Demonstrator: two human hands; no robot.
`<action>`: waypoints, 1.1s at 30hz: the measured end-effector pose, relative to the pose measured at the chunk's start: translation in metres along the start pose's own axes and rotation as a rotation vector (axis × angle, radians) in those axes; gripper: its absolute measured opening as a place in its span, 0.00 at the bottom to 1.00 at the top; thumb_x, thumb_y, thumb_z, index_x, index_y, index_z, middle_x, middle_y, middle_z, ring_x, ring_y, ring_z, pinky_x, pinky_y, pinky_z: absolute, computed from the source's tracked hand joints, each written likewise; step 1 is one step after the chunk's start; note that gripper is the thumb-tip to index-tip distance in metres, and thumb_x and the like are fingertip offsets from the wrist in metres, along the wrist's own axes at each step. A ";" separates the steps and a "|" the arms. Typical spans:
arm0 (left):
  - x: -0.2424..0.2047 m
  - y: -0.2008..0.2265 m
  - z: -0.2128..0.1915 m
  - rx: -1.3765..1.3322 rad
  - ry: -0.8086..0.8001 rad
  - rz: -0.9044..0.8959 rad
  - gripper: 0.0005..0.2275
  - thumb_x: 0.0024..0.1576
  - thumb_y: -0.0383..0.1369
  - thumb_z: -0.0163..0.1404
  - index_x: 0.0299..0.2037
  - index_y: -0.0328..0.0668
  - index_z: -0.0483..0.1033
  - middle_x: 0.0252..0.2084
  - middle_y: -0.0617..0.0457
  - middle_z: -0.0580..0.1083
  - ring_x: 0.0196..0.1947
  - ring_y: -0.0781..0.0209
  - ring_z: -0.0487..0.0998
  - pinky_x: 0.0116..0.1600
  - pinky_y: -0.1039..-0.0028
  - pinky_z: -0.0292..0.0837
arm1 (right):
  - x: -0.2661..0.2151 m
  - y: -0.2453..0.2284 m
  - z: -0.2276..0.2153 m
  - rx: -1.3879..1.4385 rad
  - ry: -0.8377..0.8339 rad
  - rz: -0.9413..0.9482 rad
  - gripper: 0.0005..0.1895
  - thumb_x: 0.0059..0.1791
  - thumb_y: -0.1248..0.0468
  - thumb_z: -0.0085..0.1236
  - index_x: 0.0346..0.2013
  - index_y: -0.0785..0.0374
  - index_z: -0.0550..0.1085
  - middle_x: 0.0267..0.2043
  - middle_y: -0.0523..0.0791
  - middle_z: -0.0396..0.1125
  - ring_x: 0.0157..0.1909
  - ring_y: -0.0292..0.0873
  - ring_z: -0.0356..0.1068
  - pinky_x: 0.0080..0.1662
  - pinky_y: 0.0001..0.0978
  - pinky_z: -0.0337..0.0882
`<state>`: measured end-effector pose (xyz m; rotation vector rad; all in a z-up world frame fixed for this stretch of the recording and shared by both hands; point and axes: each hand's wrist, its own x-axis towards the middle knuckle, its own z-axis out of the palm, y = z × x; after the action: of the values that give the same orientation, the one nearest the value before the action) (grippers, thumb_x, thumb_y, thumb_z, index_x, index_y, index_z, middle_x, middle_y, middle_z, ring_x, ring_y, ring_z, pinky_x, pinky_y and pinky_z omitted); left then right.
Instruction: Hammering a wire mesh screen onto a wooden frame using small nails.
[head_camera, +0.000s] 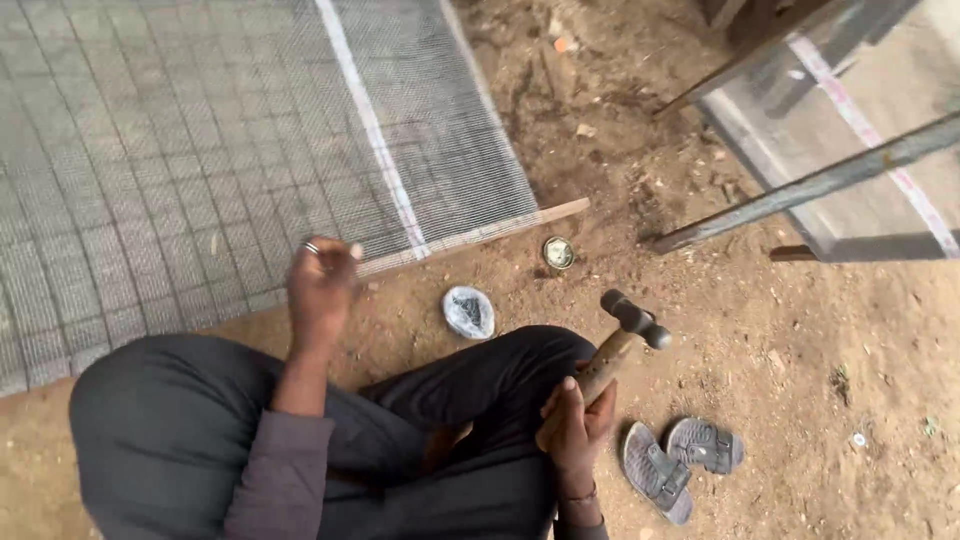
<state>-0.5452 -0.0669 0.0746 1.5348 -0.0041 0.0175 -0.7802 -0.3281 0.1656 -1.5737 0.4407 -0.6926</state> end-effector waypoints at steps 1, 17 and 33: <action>0.006 -0.009 -0.006 -0.088 0.077 0.022 0.07 0.62 0.29 0.60 0.42 0.35 0.75 0.37 0.54 0.75 0.36 0.69 0.73 0.43 0.76 0.71 | 0.004 0.007 -0.001 -0.067 -0.009 0.029 0.15 0.54 0.64 0.52 0.53 0.67 0.64 0.24 0.44 0.64 0.22 0.35 0.64 0.26 0.26 0.66; -0.001 -0.015 -0.052 0.003 0.310 -0.019 0.07 0.61 0.27 0.60 0.45 0.34 0.78 0.40 0.53 0.79 0.40 0.70 0.77 0.46 0.78 0.74 | 0.128 0.035 0.063 -0.086 -0.356 0.058 0.31 0.48 0.76 0.59 0.62 0.64 0.58 0.39 0.45 0.64 0.31 0.36 0.69 0.29 0.27 0.74; -0.006 0.004 0.072 0.536 -0.145 0.081 0.05 0.59 0.30 0.58 0.41 0.39 0.80 0.41 0.51 0.79 0.36 0.62 0.80 0.39 0.72 0.76 | 0.104 0.012 0.032 0.243 -0.205 0.365 0.21 0.49 0.76 0.55 0.56 0.68 0.63 0.38 0.45 0.65 0.29 0.35 0.66 0.30 0.26 0.72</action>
<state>-0.5506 -0.1383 0.0808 2.0686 -0.1905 -0.0307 -0.6802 -0.3726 0.1708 -1.2742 0.4574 -0.2885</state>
